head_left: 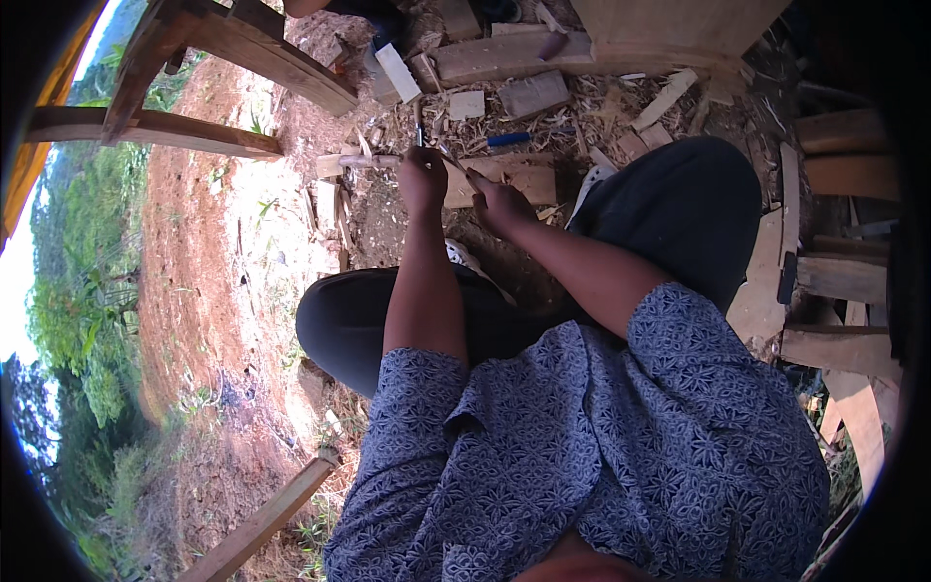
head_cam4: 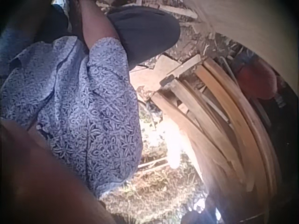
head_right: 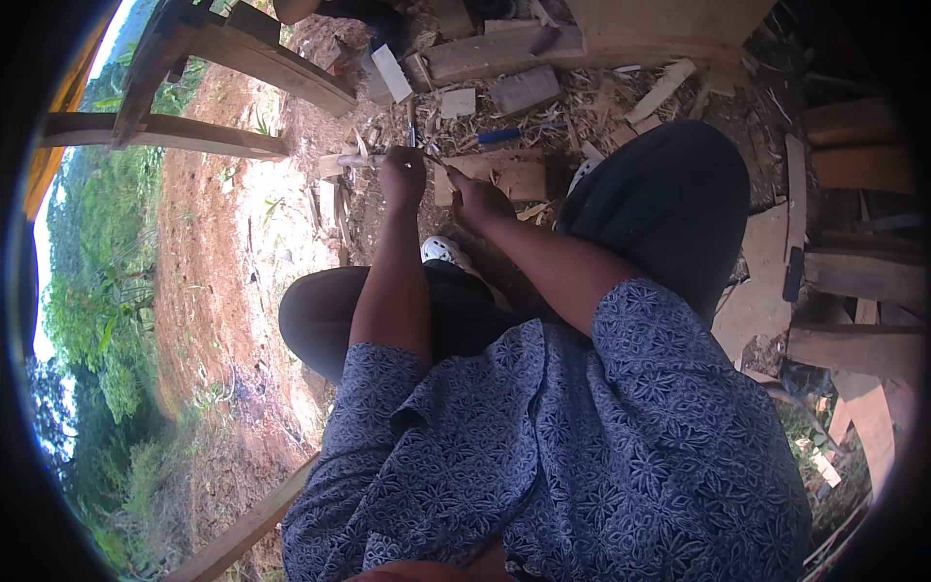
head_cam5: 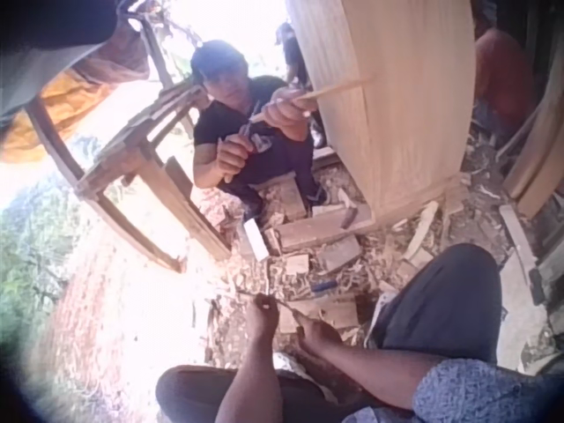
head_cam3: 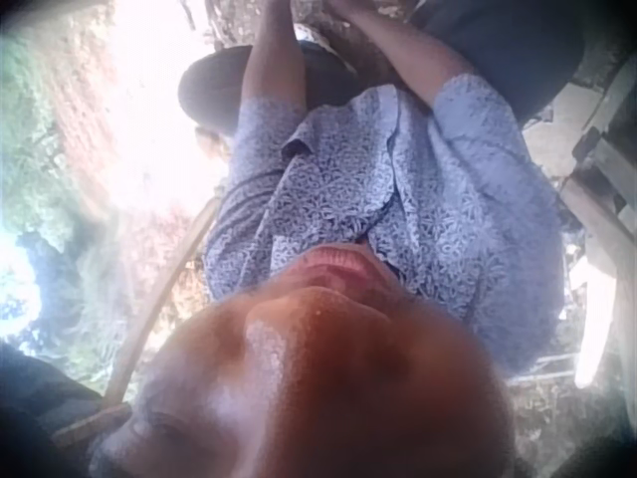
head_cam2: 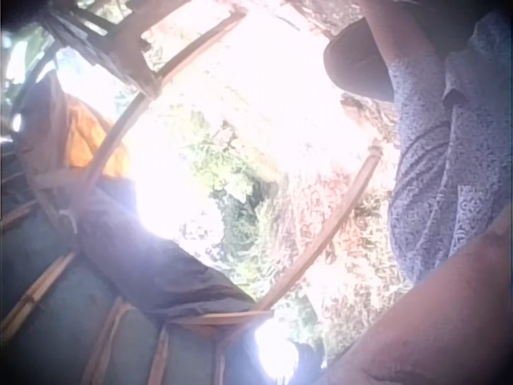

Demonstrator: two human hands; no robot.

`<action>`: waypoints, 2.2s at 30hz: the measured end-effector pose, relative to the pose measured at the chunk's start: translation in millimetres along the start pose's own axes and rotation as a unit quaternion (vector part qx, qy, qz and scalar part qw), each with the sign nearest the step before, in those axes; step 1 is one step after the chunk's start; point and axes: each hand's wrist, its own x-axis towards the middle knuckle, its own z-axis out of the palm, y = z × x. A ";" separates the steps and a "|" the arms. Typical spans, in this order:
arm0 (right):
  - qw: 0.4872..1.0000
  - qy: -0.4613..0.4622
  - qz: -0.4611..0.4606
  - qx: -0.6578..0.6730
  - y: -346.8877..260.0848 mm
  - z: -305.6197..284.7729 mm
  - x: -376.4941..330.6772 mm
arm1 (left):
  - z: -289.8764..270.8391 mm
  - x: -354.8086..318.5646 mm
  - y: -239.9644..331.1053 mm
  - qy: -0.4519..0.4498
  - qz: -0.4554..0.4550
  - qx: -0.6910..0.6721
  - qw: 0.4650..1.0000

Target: The person sits on the ground and uses a curved blade to shave and shape thin wooden strips. They repeatedly hold the strips, scrape them with the blade, and inspect the edges while wood shavings accumulate on the ground.

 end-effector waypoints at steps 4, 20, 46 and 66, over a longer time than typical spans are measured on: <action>1.000 -0.001 -0.002 -0.018 1.5 1.3 0.5 | 1.2 2.3 -5.2 0.008 0.016 -0.010 1.000; 0.995 -0.076 0.057 -0.034 -16.5 -14.3 -1.5 | -1.8 3.0 -15.7 0.020 -0.013 0.013 1.000; 0.997 0.010 -0.073 0.006 -21.7 -3.1 -2.2 | -1.6 2.8 -12.8 -0.002 -0.031 0.010 0.999; 0.997 -0.045 -0.016 -0.053 -14.5 -0.8 -3.5 | 3.8 6.2 -15.6 0.006 -0.011 0.020 1.000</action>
